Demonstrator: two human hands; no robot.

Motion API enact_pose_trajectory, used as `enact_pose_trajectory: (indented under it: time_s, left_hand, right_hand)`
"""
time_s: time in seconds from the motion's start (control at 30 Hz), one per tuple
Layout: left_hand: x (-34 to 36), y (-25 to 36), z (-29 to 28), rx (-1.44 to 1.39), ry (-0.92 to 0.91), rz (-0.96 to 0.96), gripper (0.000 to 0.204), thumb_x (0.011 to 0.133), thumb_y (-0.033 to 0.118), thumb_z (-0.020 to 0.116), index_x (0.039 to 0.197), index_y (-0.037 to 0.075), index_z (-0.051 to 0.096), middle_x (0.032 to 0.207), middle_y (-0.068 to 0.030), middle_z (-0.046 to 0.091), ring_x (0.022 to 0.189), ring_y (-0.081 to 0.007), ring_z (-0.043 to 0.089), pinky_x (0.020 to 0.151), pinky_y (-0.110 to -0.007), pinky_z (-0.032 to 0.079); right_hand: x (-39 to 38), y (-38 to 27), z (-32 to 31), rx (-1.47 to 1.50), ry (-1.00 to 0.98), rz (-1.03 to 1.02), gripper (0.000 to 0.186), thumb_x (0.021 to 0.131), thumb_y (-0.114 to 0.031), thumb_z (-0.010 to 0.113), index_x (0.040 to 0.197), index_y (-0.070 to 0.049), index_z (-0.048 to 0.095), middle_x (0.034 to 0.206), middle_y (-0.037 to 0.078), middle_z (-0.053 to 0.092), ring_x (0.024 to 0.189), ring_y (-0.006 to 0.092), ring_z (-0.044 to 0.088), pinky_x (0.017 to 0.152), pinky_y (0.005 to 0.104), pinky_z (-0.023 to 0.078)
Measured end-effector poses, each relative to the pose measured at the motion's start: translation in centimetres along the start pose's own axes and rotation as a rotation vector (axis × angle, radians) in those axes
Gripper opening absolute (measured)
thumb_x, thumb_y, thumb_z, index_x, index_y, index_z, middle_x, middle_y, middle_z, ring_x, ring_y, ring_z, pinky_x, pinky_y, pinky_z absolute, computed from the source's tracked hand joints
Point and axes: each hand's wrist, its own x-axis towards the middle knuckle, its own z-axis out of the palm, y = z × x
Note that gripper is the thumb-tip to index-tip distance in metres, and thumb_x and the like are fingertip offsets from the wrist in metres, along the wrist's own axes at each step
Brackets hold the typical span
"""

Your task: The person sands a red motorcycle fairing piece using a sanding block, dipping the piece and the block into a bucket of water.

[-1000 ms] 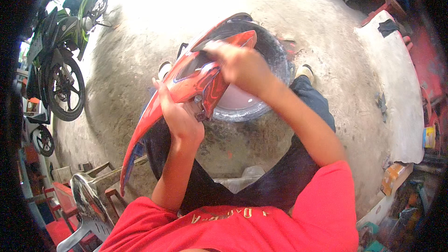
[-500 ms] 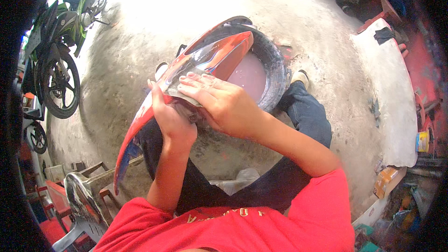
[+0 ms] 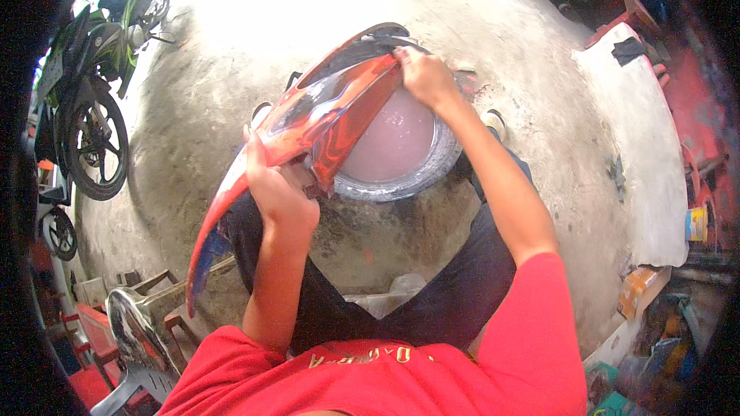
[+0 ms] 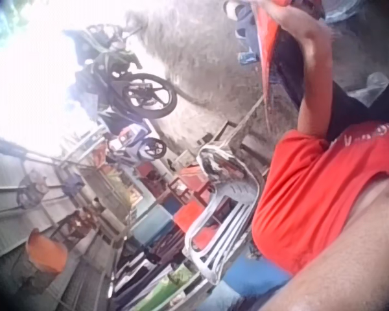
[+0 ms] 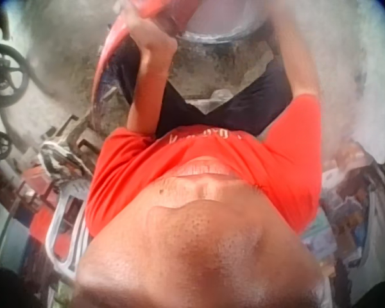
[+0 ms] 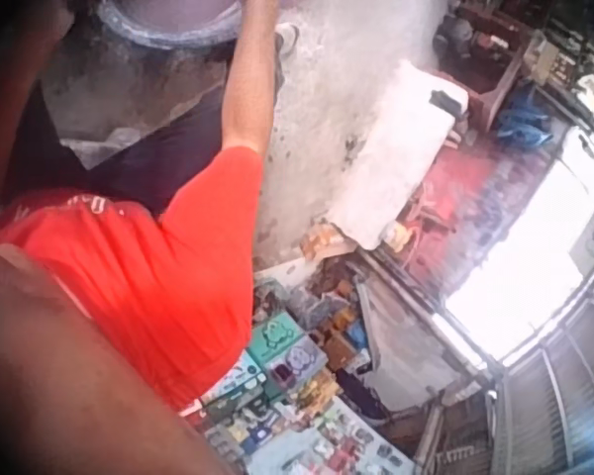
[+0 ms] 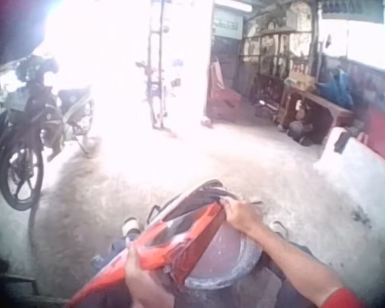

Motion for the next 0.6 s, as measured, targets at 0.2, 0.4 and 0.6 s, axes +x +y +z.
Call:
enact_pose_trajectory:
  time_s: [0.2, 0.4, 0.6]
  left_hand:
    - [-0.1, 1.1, -1.0, 0.027, -0.017, 0.014, 0.061, 0.11, 0.051, 0.037, 0.142, 0.002, 0.051, 0.133, -0.0136, 0.063, 0.117, -0.0255, 0.066, 0.103, -0.04, 0.05]
    - [-0.3, -0.7, 0.4, 0.017, -0.009, -0.018, 0.059, 0.111, 0.049, 0.035, 0.142, 0.001, 0.051, 0.131, -0.0141, 0.064, 0.117, -0.0263, 0.066, 0.104, -0.04, 0.05]
    - [0.0, 1.1, -0.5, 0.036, 0.044, 0.018, 0.058, 0.111, 0.045, 0.032, 0.14, -0.002, 0.051, 0.137, -0.0193, 0.061, 0.125, -0.0321, 0.061, 0.109, -0.047, 0.047]
  right_hand:
    - [-5.6, -5.4, 4.4, 0.185, 0.284, -0.726, 0.042, 0.091, -0.005, 0.055, 0.131, -0.01, 0.067, 0.13, 0.017, 0.068, 0.117, 0.031, 0.068, 0.096, 0.0413, 0.058]
    - [3.0, 6.5, 3.0, 0.011, 0.231, -0.21, 0.039, 0.108, -0.032, 0.043, 0.112, -0.003, 0.07, 0.097, 0.025, 0.072, 0.088, 0.0428, 0.071, 0.072, 0.0514, 0.058]
    - [-5.1, -5.3, 4.4, 0.269, 0.31, -0.636, 0.033, 0.098, -0.013, 0.058, 0.129, -0.007, 0.065, 0.122, 0.023, 0.069, 0.114, 0.0358, 0.068, 0.096, 0.0474, 0.056]
